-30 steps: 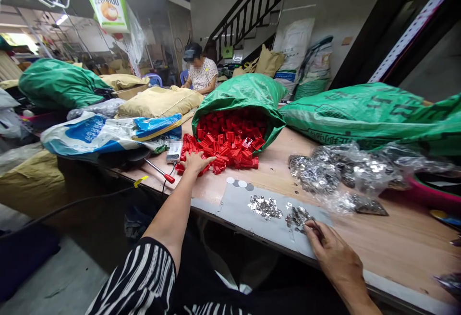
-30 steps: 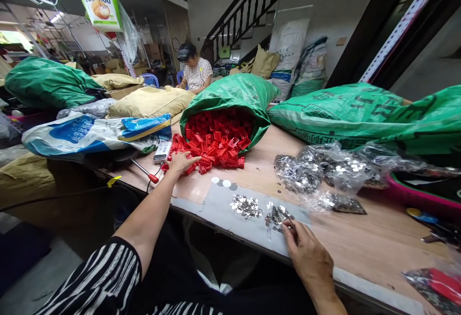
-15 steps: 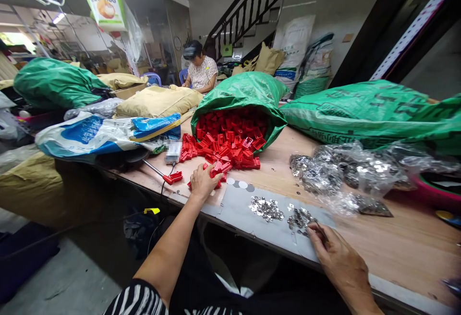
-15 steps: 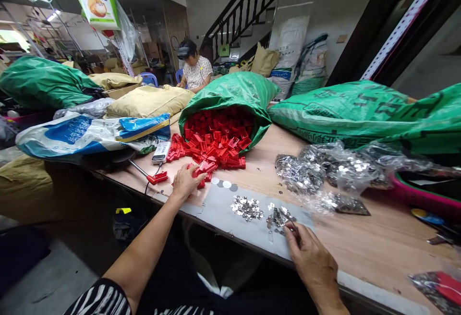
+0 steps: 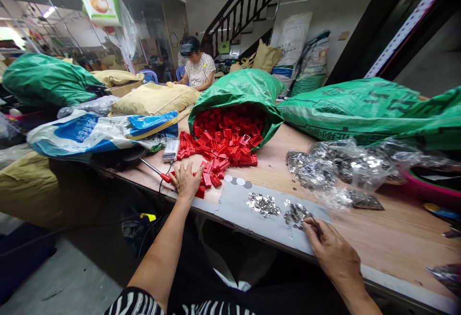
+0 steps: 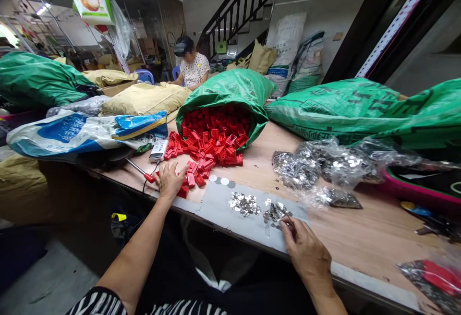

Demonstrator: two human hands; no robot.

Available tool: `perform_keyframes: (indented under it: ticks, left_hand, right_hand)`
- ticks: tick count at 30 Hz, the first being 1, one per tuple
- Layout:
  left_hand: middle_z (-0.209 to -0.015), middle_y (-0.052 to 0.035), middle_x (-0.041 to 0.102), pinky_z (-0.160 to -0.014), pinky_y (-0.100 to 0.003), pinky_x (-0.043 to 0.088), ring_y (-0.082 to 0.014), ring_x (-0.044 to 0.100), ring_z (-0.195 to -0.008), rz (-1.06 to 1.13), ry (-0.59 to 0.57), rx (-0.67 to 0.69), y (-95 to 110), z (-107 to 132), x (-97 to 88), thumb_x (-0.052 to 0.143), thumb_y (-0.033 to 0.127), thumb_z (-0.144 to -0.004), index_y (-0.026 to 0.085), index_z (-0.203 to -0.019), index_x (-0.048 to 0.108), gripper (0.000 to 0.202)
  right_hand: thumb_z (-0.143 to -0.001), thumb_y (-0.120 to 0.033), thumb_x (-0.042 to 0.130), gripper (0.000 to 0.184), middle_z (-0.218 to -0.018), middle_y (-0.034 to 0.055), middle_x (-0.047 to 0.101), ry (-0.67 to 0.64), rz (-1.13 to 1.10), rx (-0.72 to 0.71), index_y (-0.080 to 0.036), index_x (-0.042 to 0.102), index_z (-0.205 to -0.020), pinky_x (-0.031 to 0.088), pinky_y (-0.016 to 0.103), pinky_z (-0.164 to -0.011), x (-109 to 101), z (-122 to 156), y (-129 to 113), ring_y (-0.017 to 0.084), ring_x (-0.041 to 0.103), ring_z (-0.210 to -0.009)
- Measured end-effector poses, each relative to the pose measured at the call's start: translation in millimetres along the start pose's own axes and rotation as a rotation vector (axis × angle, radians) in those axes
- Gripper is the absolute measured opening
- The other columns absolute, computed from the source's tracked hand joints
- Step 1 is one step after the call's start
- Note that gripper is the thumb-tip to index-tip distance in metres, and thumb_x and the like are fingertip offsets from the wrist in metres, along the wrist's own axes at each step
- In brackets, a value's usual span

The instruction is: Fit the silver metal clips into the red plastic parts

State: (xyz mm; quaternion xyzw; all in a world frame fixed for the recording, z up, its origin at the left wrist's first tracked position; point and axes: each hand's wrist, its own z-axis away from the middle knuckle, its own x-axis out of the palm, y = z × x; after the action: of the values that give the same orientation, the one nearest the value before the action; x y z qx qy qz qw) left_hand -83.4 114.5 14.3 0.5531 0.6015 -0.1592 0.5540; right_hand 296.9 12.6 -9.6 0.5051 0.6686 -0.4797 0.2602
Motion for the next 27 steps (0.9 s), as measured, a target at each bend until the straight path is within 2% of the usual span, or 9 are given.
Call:
perform_keyframes:
  ticks: [6,10,13,17,19,23,27]
  left_hand:
    - [-0.131,-0.0164,0.056,-0.108,-0.057,0.023,-0.0334,0.043,-0.127,0.058,-0.006,0.082,12.9,14.2,5.0,0.046,0.062,-0.083,0.021,-0.120,0.062,0.058]
    - [-0.130,-0.0149,0.057,-0.110,-0.054,0.023,-0.0310,0.044,-0.127,0.205,-0.029,0.129,24.7,24.6,10.3,0.051,0.054,-0.085,0.022,-0.118,0.062,0.048]
    - [-0.129,-0.0107,0.059,-0.110,-0.053,0.026,-0.0275,0.047,-0.126,0.294,-0.047,0.181,31.2,29.7,9.6,0.048,0.046,-0.089,0.024,-0.118,0.061,0.039]
    - [-0.130,-0.0077,0.058,-0.107,-0.038,0.036,-0.0190,0.048,-0.127,0.384,-0.040,0.230,29.1,40.8,-0.6,0.034,0.037,-0.096,0.023,-0.122,0.057,0.037]
    - [-0.131,-0.0086,0.056,-0.108,-0.035,0.036,-0.0178,0.047,-0.127,0.438,-0.008,0.258,23.3,51.9,-5.6,0.034,0.036,-0.096,0.022,-0.123,0.056,0.037]
    - [-0.130,-0.0106,0.056,-0.112,-0.042,0.030,-0.0209,0.047,-0.127,0.489,0.037,0.387,8.6,81.1,-6.8,0.043,0.036,-0.093,0.021,-0.120,0.057,0.034]
    - [-0.136,-0.0123,0.051,-0.115,-0.050,0.022,-0.0258,0.040,-0.133,0.354,-0.043,0.506,-2.6,102.5,-1.2,0.053,0.034,-0.087,0.022,-0.116,0.059,0.032]
  right_hand:
    - [-0.085,-0.048,0.042,0.032,-0.082,0.0037,0.070,-0.003,0.020,0.003,-0.024,0.063,-0.088,0.041,0.027,-0.051,0.4,1.3,-0.1,0.021,0.066,-0.069]
    - [-0.086,-0.047,0.043,0.032,-0.082,0.0038,0.070,0.013,0.027,-0.010,-0.023,0.063,-0.089,0.042,0.027,-0.053,0.9,2.3,-0.5,0.020,0.066,-0.069]
    - [-0.086,-0.046,0.042,0.031,-0.082,0.0034,0.070,0.005,0.020,-0.011,-0.023,0.063,-0.090,0.042,0.026,-0.055,0.4,2.6,-1.2,0.020,0.066,-0.069]
    - [-0.087,-0.046,0.043,0.031,-0.082,0.0033,0.070,-0.012,0.013,-0.001,-0.023,0.063,-0.091,0.042,0.026,-0.055,-0.6,2.6,-2.2,0.020,0.066,-0.070]
    - [-0.087,-0.044,0.044,0.029,-0.082,0.0035,0.070,-0.017,0.012,0.000,-0.023,0.063,-0.091,0.042,0.026,-0.056,-1.0,2.7,-3.0,0.020,0.066,-0.070]
    - [-0.087,-0.043,0.044,0.028,-0.086,0.0044,0.070,-0.027,-0.012,-0.014,-0.022,0.063,-0.090,0.043,0.026,-0.060,-3.5,2.9,-5.8,0.020,0.065,-0.073]
    - [-0.091,-0.039,0.039,0.029,-0.093,0.0066,0.070,-0.082,-0.106,-0.034,-0.022,0.063,-0.093,0.047,0.029,-0.070,-10.0,2.0,-7.4,0.021,0.065,-0.082]
